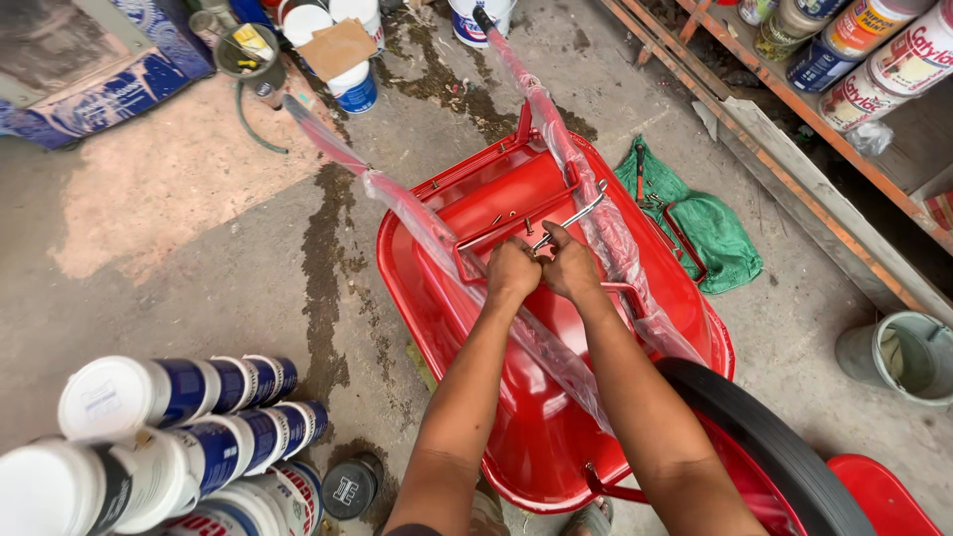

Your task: The person assembles a red wheelbarrow by attaching a wheel to the axle. They insert a bolt and tighten it by hand, then use a wrench to secure the wheel firmly in place.

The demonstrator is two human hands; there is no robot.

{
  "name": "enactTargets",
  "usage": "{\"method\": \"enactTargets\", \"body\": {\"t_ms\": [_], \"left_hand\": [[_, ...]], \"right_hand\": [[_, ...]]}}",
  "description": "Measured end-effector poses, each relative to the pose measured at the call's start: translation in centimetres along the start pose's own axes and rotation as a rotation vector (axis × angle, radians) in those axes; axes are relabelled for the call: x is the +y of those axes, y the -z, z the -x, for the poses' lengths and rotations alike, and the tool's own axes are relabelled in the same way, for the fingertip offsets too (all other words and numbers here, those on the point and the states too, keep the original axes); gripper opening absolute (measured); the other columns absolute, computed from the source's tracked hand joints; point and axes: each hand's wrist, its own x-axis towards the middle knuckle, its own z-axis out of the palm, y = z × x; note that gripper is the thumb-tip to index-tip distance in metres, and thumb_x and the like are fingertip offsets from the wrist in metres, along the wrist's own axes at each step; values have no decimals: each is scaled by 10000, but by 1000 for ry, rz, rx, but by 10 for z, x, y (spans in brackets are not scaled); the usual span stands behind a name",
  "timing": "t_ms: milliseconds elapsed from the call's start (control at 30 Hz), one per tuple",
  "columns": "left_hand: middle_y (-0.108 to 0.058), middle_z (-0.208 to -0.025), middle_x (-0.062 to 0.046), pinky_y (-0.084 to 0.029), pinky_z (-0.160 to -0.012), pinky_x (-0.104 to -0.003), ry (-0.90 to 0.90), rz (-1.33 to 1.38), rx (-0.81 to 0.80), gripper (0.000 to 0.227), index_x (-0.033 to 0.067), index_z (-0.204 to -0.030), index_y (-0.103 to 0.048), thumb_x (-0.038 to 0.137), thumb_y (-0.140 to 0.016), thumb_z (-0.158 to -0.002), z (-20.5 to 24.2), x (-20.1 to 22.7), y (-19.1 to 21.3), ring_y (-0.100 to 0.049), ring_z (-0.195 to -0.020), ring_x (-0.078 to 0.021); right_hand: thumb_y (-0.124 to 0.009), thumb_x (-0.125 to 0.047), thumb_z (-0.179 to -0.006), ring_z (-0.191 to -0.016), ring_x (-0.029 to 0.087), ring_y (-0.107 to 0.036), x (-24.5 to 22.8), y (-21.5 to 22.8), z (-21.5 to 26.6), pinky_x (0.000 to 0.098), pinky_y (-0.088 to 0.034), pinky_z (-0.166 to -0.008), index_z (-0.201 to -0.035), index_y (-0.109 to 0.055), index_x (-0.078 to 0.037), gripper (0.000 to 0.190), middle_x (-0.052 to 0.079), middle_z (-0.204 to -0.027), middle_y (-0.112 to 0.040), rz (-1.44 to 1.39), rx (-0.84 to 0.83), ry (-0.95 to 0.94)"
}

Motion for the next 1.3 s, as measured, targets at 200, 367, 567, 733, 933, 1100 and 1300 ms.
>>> {"method": "enactTargets", "body": {"t_ms": [200, 367, 567, 733, 933, 1100, 1300], "left_hand": [[-612, -886, -196, -459, -863, -466, -30, 101, 162, 219, 72, -893, -643, 164, -467, -800, 71, -16, -14, -578, -984, -383], [-626, -854, -173, -477, -832, -451, 22, 187, 257, 207, 85, -888, -657, 183, -503, -790, 159, -37, -45, -595, -951, -366], [-648, -728, -112, -508, -712, -410, 89, 314, 224, 235, 98, -943, -662, 175, -495, -796, 264, -50, -92, -633, -785, -286], [-667, -908, -107, -485, -805, -437, 132, 312, 254, 255, 176, -960, -676, 211, -478, -803, 291, -79, -130, -598, -963, -319], [-660, -947, -100, -500, -809, -392, 148, 362, 98, 365, 144, -1076, -630, 144, -459, -753, 333, -84, -153, -605, -968, -283], [-623, -901, -194, -559, -547, -329, 117, 632, -8, 396, 9, -1117, -570, 35, -476, -733, 361, -93, -176, -641, -626, -246], [-569, -732, -147, -531, -478, -247, 133, 964, 2, 231, -65, -944, -603, 81, -571, -769, 359, -117, -190, -574, -586, -148]], "right_hand": [[-614, -106, -745, -976, 189, -621, -1, 12, 70, 379, -487, -862, -1215, -537, -259, 500, 54, -1104, -630, -67, 76, 127], [-610, -101, -743, -953, 192, -629, 30, 14, 155, 371, -503, -845, -1202, -544, -255, 489, 73, -1109, -622, -114, 17, 190], [-556, -85, -731, -954, 204, -625, 67, 20, 246, 358, -498, -853, -1164, -581, -278, 474, 41, -1040, -652, -135, -60, 191], [-541, -38, -720, -897, 214, -646, 91, 5, 276, 355, -510, -810, -1139, -606, -212, 458, 61, -949, -678, -243, -48, 250], [-542, -121, -861, -715, 200, -641, 113, -9, 300, 333, -494, -676, -1259, -428, -221, 426, 60, -787, -659, -335, 82, 258], [-518, -71, -879, -568, 145, -616, 145, -25, 308, 271, -481, -574, -1197, -500, -115, 321, 84, -732, -660, -329, 75, 260], [-532, -24, -871, -556, 143, -593, 188, -38, 309, 247, -499, -475, -1072, -568, -14, 204, 109, -769, -643, -683, -9, 156]]}}
